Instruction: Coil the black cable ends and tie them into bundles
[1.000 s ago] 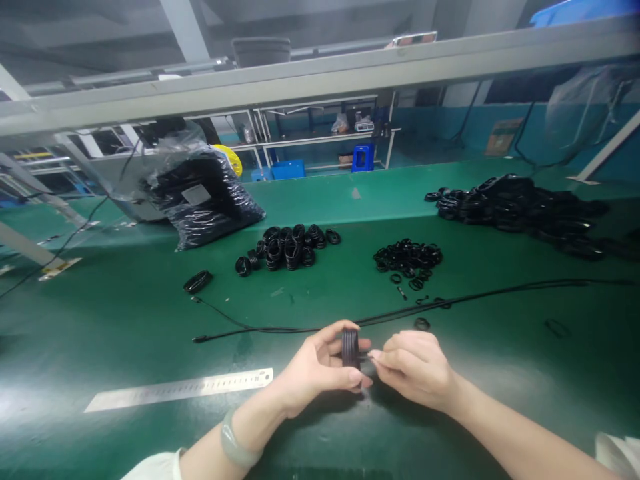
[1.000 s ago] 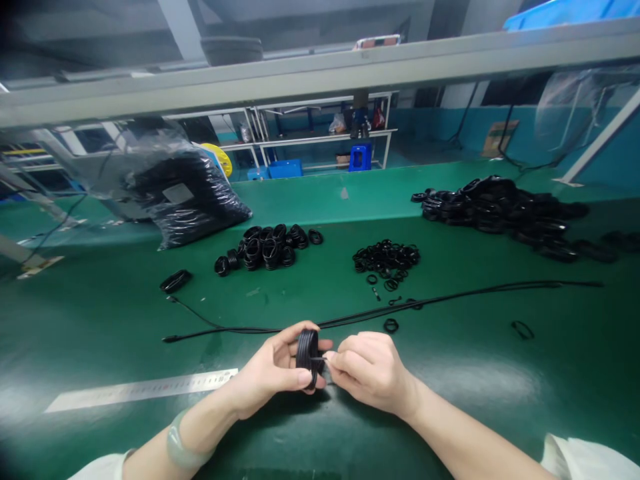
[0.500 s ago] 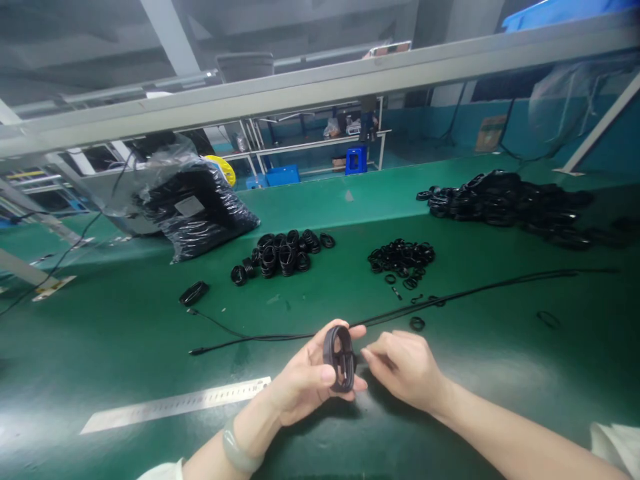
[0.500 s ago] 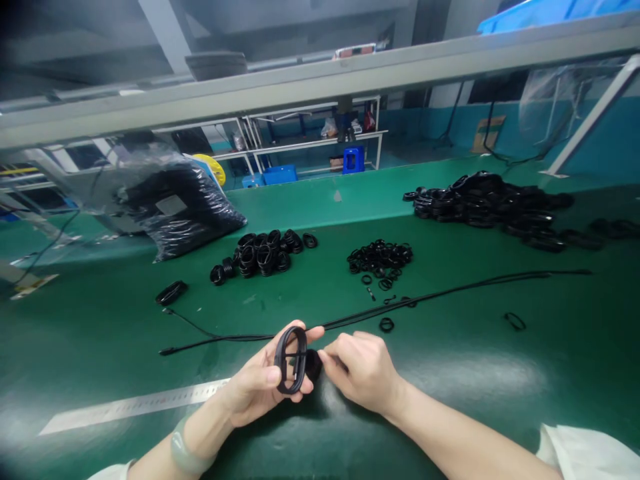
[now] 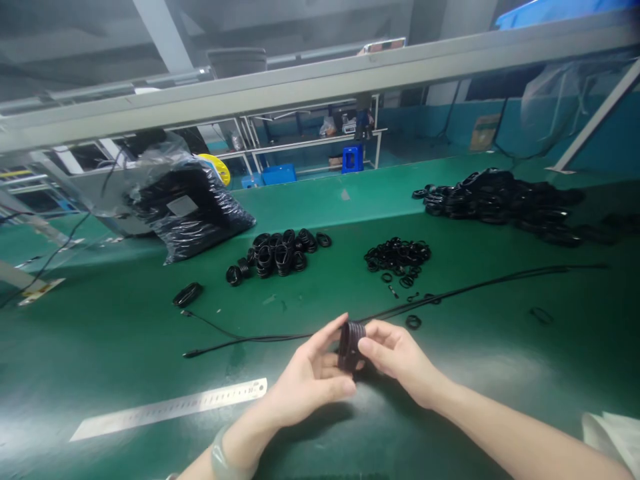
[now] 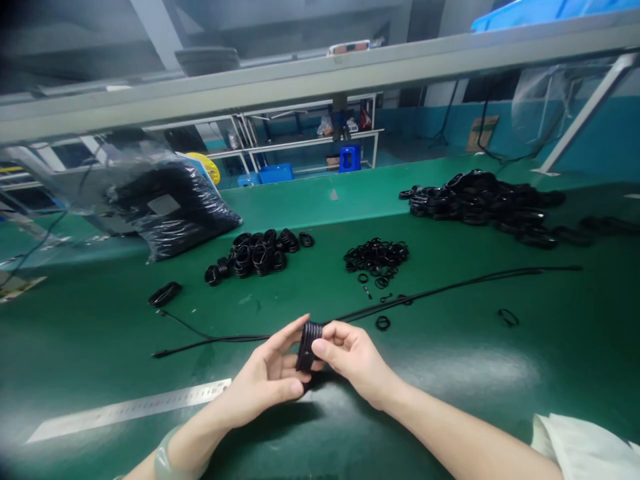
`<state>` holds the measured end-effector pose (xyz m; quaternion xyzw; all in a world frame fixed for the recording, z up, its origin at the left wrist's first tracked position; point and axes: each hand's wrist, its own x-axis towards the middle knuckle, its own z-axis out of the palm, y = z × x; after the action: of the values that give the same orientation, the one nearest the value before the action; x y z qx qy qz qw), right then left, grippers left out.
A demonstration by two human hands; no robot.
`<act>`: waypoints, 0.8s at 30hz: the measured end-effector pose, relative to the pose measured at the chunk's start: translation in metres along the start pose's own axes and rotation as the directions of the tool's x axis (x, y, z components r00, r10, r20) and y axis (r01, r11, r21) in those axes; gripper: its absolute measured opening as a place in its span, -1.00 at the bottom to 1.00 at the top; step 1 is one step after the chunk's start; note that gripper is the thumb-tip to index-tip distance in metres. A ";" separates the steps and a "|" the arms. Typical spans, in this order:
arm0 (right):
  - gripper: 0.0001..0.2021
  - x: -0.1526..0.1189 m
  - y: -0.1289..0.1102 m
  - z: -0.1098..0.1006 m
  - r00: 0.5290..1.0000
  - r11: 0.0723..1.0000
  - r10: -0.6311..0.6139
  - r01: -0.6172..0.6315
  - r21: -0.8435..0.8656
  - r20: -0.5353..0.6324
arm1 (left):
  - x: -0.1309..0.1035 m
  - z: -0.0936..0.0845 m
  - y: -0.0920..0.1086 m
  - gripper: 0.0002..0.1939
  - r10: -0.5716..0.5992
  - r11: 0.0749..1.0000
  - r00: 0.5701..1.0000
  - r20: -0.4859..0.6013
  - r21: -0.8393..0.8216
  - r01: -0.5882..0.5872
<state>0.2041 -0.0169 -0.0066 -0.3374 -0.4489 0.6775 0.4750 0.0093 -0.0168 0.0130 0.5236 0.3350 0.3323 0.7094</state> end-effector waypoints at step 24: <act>-0.82 -0.008 -0.002 -0.018 0.368 -0.168 -0.779 0.659 -0.733 0.509 | 0.004 -0.001 0.001 -0.42 -0.086 0.961 0.993 0.075 -0.257 0.102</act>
<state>0.2232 -0.0193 -0.0112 -0.2519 -0.8025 -0.0836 0.5343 0.0103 -0.0129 0.0132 0.4195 0.2901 0.3226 0.7974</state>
